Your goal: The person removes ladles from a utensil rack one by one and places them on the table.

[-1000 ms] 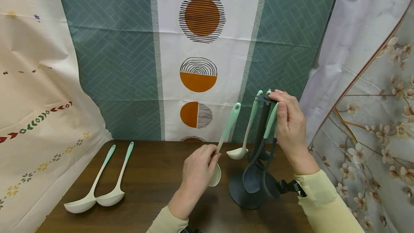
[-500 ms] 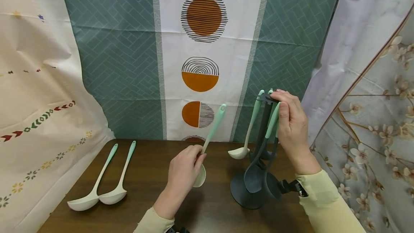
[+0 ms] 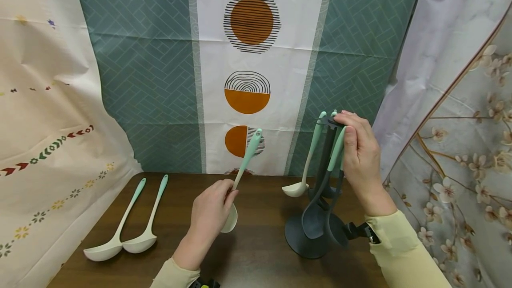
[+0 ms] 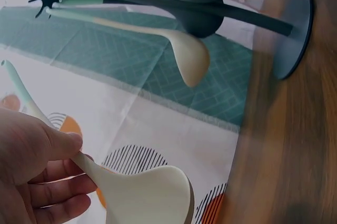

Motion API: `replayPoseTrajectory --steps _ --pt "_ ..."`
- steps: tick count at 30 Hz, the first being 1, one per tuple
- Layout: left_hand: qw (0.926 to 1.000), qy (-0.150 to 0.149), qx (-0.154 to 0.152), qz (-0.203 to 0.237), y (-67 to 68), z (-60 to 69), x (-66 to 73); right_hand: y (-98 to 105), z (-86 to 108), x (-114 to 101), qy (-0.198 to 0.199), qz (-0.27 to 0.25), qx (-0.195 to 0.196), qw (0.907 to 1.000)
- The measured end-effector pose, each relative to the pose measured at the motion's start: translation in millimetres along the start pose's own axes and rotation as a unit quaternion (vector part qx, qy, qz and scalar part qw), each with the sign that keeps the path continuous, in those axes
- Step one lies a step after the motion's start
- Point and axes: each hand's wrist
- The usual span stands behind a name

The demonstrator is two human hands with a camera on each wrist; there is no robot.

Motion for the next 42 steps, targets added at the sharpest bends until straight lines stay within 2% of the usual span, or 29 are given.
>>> replayPoseTrajectory --steps 7,10,15,22,30,37,42 --pt "0.9997 0.018 -0.006 -0.014 3.8 3.9 -13.4 0 0.1 1 -0.003 0.000 -0.001 1.0000" --pt "0.9990 0.035 -0.012 -0.024 4.3 5.5 -20.1 0 0.1 1 -0.004 -0.002 -0.001 1.0000" --pt "0.9968 0.067 -0.031 -0.030 6.4 6.8 -29.9 1 0.5 0 -0.005 0.000 -0.003 1.0000" --pt "0.9933 0.095 -0.058 -0.033 8.9 9.0 -41.8 0 0.7 0 -0.007 0.005 -0.006 0.9999" --pt "0.9864 0.128 -0.095 -0.041 10.8 10.3 -59.6 1 0.3 1 -0.005 0.005 -0.008 0.9999" --pt "0.9767 0.160 -0.136 -0.046 10.6 11.5 -75.2 1 0.1 0 -0.004 0.001 -0.001 1.0000" --pt "0.9719 0.174 -0.152 -0.047 12.2 12.0 -84.0 0 -1.5 -2 -0.001 0.000 0.001 1.0000"
Point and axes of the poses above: each hand's wrist, its own z-axis away from the middle knuckle, its own y-axis out of the back of the hand, x = y × z, and after that the axes turned 12 degrees about -x, right-handed
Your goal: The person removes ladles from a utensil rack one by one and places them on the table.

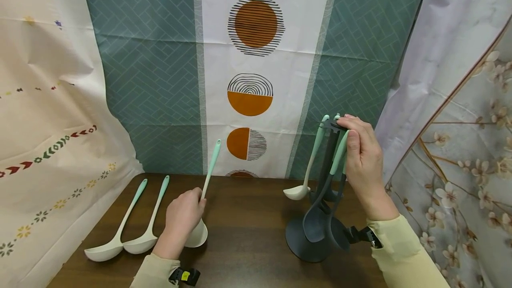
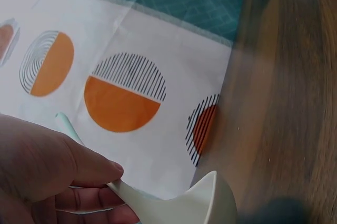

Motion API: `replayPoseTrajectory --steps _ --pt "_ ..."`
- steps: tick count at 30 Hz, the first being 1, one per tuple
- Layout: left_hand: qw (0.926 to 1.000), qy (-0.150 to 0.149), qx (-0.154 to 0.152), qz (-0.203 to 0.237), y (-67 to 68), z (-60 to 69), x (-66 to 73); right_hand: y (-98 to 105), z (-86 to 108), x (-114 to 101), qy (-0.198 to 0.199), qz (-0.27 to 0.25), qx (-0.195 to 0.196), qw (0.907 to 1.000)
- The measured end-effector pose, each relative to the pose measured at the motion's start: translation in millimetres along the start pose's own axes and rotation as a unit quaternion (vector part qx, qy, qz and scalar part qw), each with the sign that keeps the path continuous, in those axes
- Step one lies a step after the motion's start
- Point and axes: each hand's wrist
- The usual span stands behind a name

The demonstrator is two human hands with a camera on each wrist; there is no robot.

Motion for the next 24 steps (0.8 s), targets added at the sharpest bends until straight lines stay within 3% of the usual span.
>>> replayPoseTrajectory --steps 13,24 --pt "0.9979 0.039 -0.052 -0.006 1.3 -7.8 -24.9 0 1.7 2 -0.010 0.002 -0.004 0.9999" --pt "0.9963 0.055 -0.065 0.005 -5.5 -10.3 -45.4 1 1.2 2 -0.005 0.000 -0.005 1.0000"
Point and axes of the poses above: each hand's wrist, its own z-axis away from the middle knuckle, its own y-axis out of the back of the hand, x = y × z, and after that the axes turned 12 degrees about -x, right-handed
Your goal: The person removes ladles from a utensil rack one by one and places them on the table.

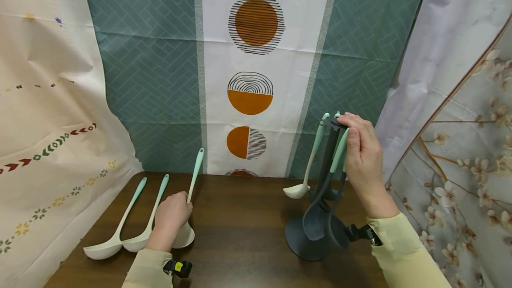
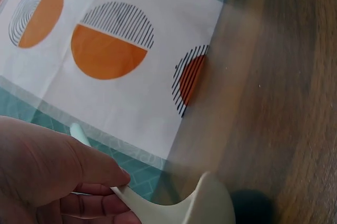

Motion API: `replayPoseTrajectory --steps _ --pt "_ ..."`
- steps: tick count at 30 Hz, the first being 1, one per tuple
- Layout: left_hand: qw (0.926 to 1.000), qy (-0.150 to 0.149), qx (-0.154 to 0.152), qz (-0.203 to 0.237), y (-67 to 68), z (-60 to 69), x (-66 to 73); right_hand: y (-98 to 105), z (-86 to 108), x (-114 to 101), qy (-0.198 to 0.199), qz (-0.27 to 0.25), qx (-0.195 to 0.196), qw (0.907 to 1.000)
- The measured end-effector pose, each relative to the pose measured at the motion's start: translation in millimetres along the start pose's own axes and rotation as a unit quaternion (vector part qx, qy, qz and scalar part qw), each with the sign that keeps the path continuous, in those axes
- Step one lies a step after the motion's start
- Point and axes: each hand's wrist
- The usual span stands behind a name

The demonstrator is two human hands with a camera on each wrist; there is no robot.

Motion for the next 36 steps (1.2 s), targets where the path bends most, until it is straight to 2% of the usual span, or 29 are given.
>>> replayPoseTrajectory --steps 6,13,14,15,19,21,22,23,36 --pt "0.9999 0.006 -0.012 0.004 -4.6 0.7 -7.3 -1 0.4 -2 -0.006 0.000 0.002 1.0000" --pt "0.9995 0.020 -0.024 0.005 3.4 -1.1 -9.5 1 -2.4 -3 -0.005 0.006 0.003 1.0000" --pt "0.9995 0.020 -0.025 0.004 3.4 -1.9 -11.4 1 -2.1 -3 -0.007 0.007 0.002 0.9999" --pt "0.9998 0.016 -0.013 -0.001 -1.9 -5.7 -17.9 1 -1.6 -2 -0.009 0.008 0.001 0.9999" --pt "0.9997 0.015 -0.016 -0.005 -1.8 -5.8 -22.7 2 1.2 -1 -0.018 0.012 -0.005 0.9998" --pt "0.9997 0.017 -0.015 -0.006 -1.2 -5.2 -23.4 2 1.4 -1 -0.019 0.012 -0.007 0.9997" --pt "0.9993 0.022 -0.028 -0.002 4.3 -1.6 -18.6 2 1.4 -1 -0.019 0.012 -0.007 0.9997" --pt "0.9994 0.022 -0.026 -0.002 4.5 -1.0 -18.7 2 1.0 -1 -0.018 0.012 -0.007 0.9997" --pt "0.9986 0.032 -0.040 -0.016 0.1 -4.6 -28.7 1 -0.4 -7 -0.016 0.012 -0.004 0.9998"
Point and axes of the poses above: each hand's wrist, its own z-axis away from the middle knuckle, its own y-axis out of the back of the hand, x = y × z, and after that the axes turned 12 degrees about -x, right-handed
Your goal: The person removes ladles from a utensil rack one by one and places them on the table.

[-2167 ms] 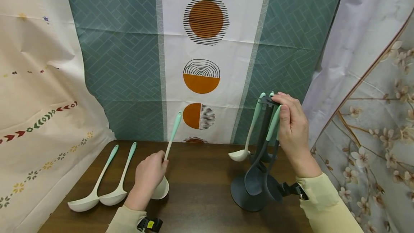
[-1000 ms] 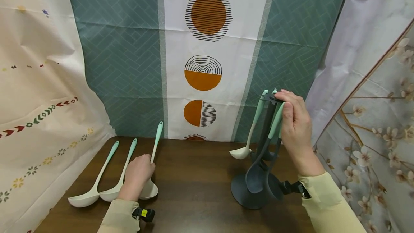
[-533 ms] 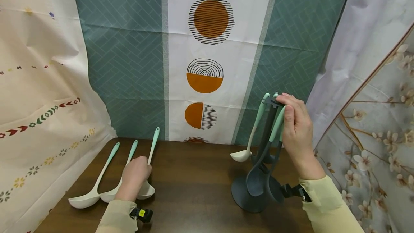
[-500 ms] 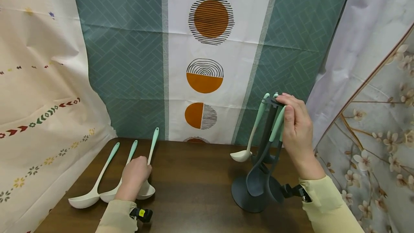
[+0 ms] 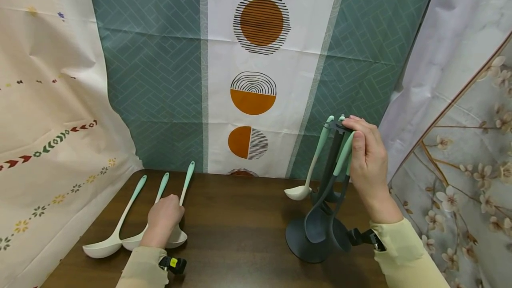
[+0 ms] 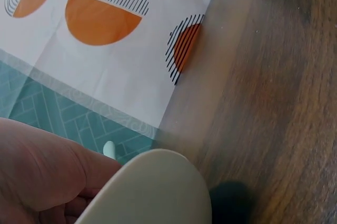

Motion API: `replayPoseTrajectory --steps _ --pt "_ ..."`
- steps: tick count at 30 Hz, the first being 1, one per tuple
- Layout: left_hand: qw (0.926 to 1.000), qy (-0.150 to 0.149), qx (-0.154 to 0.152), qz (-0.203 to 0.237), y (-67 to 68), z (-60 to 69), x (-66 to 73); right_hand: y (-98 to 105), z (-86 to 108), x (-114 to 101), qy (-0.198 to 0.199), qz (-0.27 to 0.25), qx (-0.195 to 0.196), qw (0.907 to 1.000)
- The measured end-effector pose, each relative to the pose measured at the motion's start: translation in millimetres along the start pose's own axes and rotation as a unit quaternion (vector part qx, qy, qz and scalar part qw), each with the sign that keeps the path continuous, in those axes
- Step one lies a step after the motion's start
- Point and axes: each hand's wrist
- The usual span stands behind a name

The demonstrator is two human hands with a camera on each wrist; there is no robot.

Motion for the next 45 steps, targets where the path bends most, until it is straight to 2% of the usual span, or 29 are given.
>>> replayPoseTrajectory --steps 11,27,35,45 --pt "0.9998 0.012 -0.015 -0.002 -3.2 -3.2 -6.0 0 -1.3 -7 -0.003 0.003 0.001 1.0000" --pt "0.9997 0.017 -0.020 -0.001 -3.2 -3.0 -3.2 3 -3.4 -24 -0.004 0.003 -0.001 1.0000" --pt "0.9998 0.011 -0.016 -0.011 -3.5 -2.8 -5.8 -1 -3.7 -11 0.003 0.001 0.000 1.0000" --pt "0.9994 0.010 -0.027 -0.020 -6.1 -4.8 -7.3 0 0.4 -2 -0.008 0.004 -0.003 1.0000"
Point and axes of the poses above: each hand's wrist, its own z-axis away from the middle knuckle, its own y-axis out of the back of the hand, x = y × z, and after that the axes turned 12 degrees about -x, right-handed
